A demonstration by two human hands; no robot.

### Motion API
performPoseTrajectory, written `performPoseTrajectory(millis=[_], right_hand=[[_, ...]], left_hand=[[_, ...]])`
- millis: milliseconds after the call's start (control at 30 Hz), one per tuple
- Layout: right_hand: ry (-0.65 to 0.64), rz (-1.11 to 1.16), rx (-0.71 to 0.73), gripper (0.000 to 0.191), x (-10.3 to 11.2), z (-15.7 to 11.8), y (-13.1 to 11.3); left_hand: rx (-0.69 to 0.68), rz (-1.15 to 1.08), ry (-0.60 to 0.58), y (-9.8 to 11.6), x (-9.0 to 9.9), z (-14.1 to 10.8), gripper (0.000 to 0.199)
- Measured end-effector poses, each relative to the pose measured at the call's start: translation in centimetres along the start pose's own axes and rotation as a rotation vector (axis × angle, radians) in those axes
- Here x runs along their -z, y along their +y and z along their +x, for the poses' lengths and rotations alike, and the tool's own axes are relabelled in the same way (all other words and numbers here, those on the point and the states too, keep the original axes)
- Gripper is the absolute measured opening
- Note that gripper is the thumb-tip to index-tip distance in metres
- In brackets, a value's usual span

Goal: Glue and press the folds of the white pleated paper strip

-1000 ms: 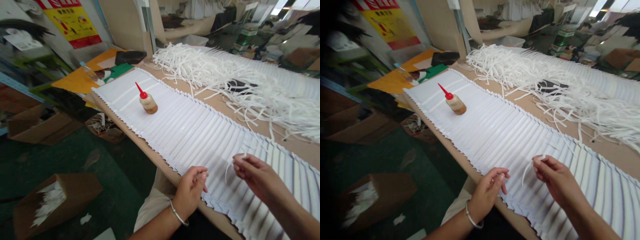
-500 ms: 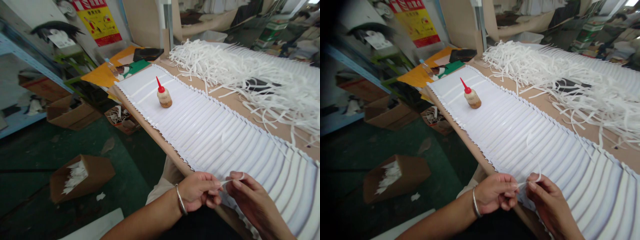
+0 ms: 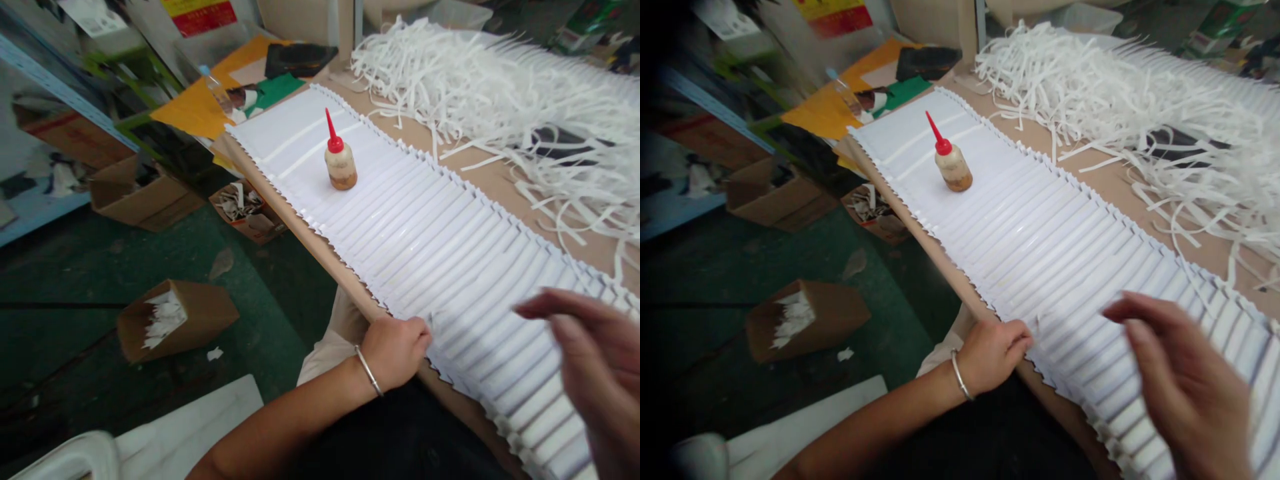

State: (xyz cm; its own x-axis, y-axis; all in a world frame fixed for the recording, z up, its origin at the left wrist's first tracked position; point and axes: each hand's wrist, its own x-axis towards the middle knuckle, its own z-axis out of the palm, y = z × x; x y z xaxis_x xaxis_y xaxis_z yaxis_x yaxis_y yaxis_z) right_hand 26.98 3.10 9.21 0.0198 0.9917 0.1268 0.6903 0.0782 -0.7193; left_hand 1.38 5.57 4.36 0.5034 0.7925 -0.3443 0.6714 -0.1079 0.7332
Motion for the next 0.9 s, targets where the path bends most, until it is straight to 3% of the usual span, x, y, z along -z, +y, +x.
performPoseTrajectory(millis=[100,200,300,467,567,733,900], right_hand=[[-0.382,-0.035,0.273,0.035,-5.7,1.3,-2.9],[-0.596,-0.069,0.233,0.035,-8.7,3.0,-2.7],[-0.699,-0.083,0.172,0.033,-9.4,4.8,-1.3],[-0.668,-0.066,0.105,0.028,-10.4,7.2,-0.6],[-0.650,-0.112,0.086,0.027,-11.1,8.5,-0.9],[-0.617,-0.172,0.074,0.026,-11.3,9.9,-0.9],[-0.614,-0.185,0.063,0.027,-11.3,10.5,-0.6]], left_hand=[[-0.064,-0.118,0.067,0.2,-0.4,0.3,0.014],[-0.062,-0.275,0.156,-1.2,-0.1,0.1,0.016],[-0.017,-0.436,0.212,-3.0,0.0,-0.1,0.019],[0.117,-0.640,0.253,-4.9,-0.4,0.0,0.014],[0.179,-0.655,0.284,-5.7,-0.1,-0.3,0.018],[0.190,-0.381,0.382,-6.6,0.6,-1.3,0.019],[0.039,-0.129,0.473,-6.3,0.5,-1.8,0.023]])
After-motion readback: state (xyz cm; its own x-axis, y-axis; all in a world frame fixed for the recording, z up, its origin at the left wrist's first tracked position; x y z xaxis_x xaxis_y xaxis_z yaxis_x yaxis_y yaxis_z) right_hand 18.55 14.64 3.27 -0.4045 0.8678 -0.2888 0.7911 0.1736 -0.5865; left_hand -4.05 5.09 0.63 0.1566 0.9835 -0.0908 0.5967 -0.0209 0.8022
